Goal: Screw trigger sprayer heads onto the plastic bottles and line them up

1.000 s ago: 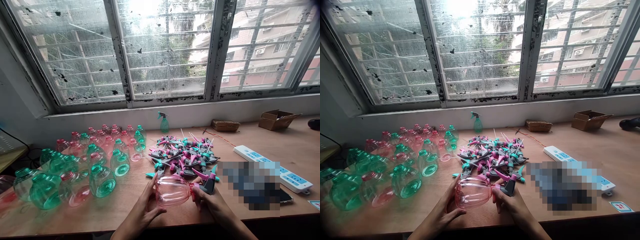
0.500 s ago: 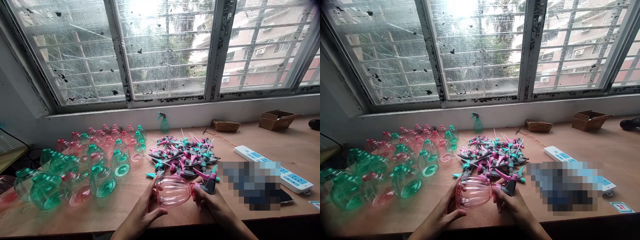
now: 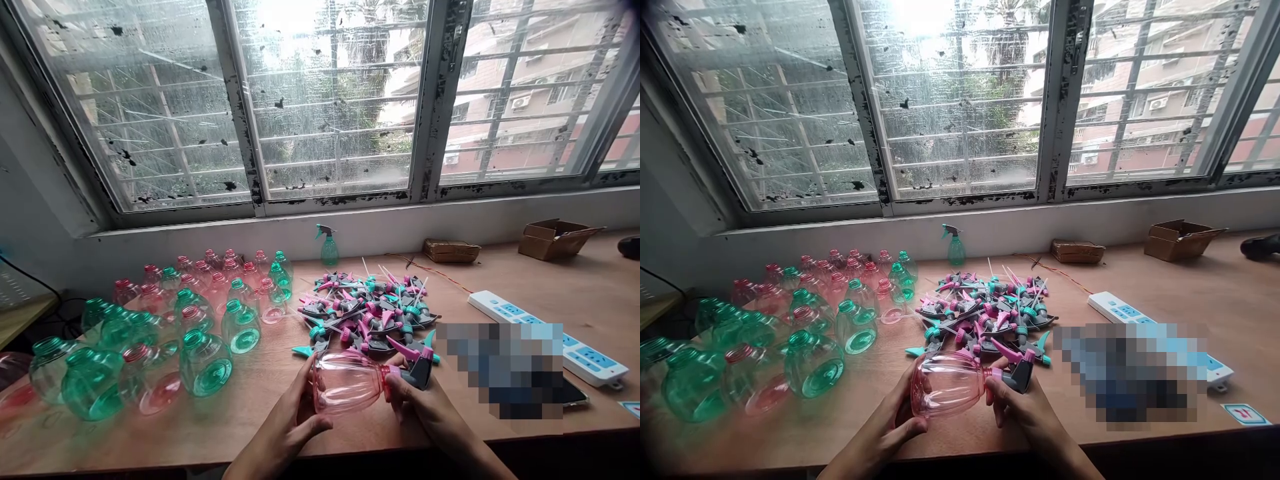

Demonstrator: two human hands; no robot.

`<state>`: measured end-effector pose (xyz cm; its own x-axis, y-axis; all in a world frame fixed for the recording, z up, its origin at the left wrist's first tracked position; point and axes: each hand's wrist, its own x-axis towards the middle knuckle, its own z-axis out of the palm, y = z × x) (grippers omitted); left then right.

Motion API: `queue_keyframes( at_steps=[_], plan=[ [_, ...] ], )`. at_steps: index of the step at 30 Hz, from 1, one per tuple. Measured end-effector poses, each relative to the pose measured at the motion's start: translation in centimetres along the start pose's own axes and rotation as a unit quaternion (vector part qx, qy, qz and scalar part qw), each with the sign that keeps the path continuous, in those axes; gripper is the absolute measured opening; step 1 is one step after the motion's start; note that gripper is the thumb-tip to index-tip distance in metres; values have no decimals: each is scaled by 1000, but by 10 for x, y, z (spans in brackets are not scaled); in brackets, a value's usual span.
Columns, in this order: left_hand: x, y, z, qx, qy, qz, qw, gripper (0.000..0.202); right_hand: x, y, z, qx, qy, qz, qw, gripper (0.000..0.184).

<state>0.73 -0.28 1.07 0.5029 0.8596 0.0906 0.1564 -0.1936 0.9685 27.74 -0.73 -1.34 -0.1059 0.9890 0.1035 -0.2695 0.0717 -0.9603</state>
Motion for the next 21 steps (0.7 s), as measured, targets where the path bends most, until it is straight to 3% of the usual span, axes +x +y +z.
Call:
queue_keyframes(
  at_steps=[4, 9, 13, 21],
  plan=[
    [1, -1, 0, 3, 3, 8, 1000, 93, 0, -2, 1, -2, 1, 9, 1000, 40],
    [3, -9, 0, 40, 21, -10, 999, 107, 1, 0, 0, -2, 3, 12, 1000, 41],
    [3, -18, 0, 26, 20, 18, 999, 91, 2, 1, -1, 3, -3, 9, 1000, 41],
    [5, -14, -5, 29, -3, 7, 1000, 91, 2, 2, 0, 5, -3, -1, 1000, 37]
  ],
)
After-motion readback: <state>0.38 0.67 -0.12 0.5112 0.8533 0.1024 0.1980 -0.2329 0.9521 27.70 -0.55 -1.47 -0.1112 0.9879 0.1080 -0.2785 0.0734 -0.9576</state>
